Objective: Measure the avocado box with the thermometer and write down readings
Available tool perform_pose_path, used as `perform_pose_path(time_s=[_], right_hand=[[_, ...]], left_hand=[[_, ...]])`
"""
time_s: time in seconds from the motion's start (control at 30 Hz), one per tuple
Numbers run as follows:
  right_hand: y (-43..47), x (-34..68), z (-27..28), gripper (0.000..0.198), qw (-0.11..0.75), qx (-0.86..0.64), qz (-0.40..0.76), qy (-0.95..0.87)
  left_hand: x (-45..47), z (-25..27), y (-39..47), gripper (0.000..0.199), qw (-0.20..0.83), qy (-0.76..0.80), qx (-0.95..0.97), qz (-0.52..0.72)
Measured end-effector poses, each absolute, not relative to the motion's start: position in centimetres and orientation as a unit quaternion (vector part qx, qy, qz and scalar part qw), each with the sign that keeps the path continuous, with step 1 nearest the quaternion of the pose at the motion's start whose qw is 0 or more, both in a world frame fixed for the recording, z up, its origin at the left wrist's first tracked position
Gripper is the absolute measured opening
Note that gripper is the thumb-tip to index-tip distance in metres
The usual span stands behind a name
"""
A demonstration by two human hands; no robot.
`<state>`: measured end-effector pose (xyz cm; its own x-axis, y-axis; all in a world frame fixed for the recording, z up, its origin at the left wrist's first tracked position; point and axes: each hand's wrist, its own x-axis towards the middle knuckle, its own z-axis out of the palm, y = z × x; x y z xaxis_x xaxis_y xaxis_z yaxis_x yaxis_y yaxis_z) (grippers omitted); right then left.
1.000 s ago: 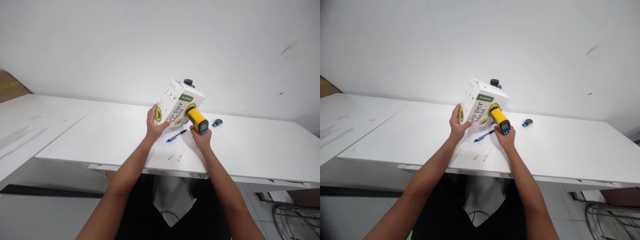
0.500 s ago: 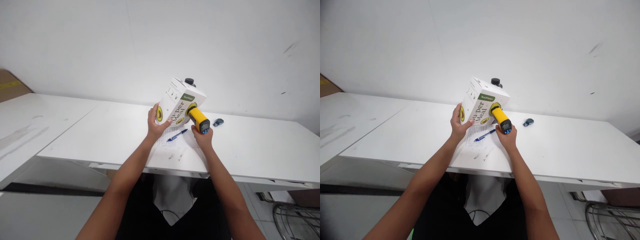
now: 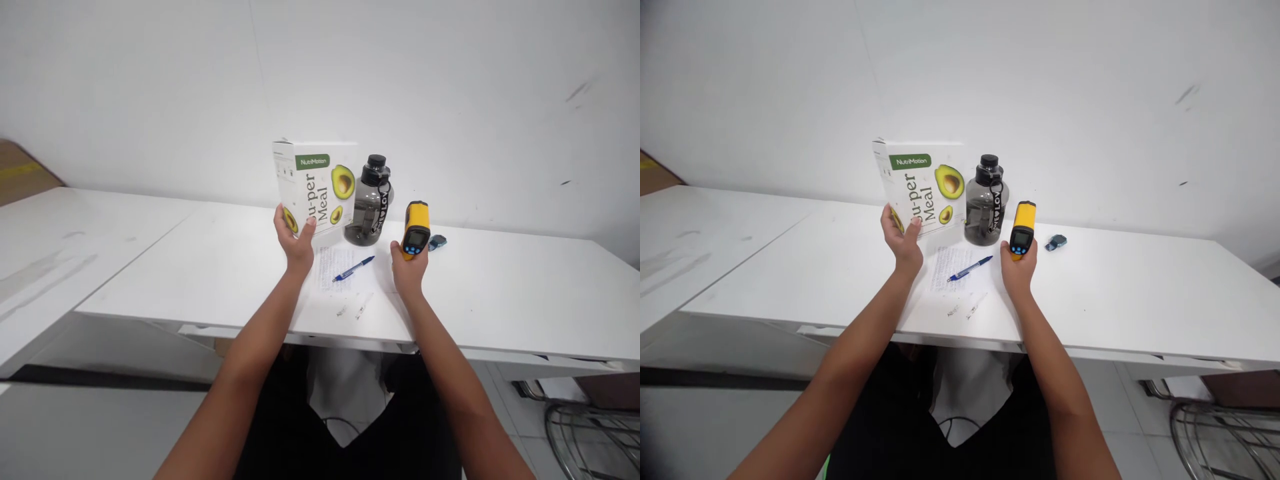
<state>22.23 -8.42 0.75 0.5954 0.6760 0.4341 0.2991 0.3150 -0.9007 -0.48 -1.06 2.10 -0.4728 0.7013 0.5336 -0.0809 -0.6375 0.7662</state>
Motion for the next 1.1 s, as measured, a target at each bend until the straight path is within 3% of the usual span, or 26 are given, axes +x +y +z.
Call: perform_pose_path(time_s=[0.3, 1.1], right_hand=[[-8.0, 22.4, 1.2, 0.030, 0.614, -0.654, 0.164, -0.410], [-7.6, 22.5, 0.8, 0.035, 0.619, -0.648, 0.188, -0.402]], left_hand=[[-2.1, 0.8, 1.0, 0.074, 0.201, 0.543, 0.394, 0.714], [-1.3, 0.7, 0.2, 0.083, 0.127, 0.596, 0.555, 0.566]])
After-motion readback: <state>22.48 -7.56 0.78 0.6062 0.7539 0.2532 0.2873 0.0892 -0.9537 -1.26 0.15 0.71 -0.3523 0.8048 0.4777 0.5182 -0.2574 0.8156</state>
